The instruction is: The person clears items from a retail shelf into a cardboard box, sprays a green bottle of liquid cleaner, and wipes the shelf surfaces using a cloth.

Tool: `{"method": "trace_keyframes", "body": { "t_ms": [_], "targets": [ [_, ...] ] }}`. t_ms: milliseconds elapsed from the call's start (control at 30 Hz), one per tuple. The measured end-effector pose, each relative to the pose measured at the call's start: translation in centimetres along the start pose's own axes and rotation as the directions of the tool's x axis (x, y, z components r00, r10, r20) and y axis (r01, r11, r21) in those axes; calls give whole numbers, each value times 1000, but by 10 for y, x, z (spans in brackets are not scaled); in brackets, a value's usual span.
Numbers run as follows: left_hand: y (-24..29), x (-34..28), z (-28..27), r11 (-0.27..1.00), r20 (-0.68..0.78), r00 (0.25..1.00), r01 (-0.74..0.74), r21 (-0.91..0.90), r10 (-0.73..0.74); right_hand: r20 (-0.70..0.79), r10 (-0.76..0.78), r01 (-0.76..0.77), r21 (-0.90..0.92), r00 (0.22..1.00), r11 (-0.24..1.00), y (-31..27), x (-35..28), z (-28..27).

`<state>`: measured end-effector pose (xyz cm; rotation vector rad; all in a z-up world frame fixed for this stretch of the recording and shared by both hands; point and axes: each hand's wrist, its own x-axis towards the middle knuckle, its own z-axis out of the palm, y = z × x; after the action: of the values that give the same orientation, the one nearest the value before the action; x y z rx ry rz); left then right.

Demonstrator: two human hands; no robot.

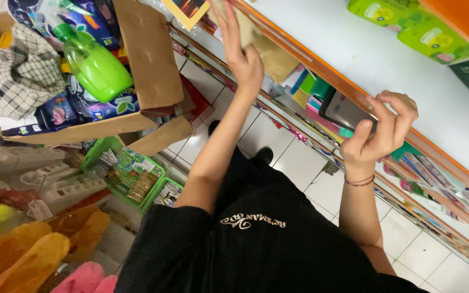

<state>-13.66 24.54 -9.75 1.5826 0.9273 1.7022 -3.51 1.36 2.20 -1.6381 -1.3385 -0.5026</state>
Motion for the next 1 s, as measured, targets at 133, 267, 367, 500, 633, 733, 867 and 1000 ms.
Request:
{"method": "trace_keyframes", "body": {
  "t_ms": [133,267,367,500,633,733,867,1000],
  "targets": [
    [38,-45,16,981,146,985,117,-155,-94,46,-39,39,-4,998,999,-10,19,27],
    [16,-15,16,978,-25,992,115,-172,-121,107,-68,69,-10,992,998,-21,33,47],
    [-34,59,0,992,-211,971,94,-83,-109,141,-91,91,8,986,996,-30,43,66],
    [-99,151,-31,843,-275,797,512,-162,-537,179,-103,100,22,979,995,-41,55,89],
    [-88,145,-33,911,-282,869,362,-196,-406,194,-153,149,35,969,988,-51,66,113],
    [-31,74,-27,975,-78,985,137,-175,-152,202,-172,164,58,964,985,-62,73,134],
    [-27,92,-32,984,-136,982,116,-133,-134,252,-183,169,78,950,983,-77,84,166],
    [-90,189,-34,978,-460,865,151,-145,-202,362,-162,161,34,918,986,-93,91,196]
  ]
}}
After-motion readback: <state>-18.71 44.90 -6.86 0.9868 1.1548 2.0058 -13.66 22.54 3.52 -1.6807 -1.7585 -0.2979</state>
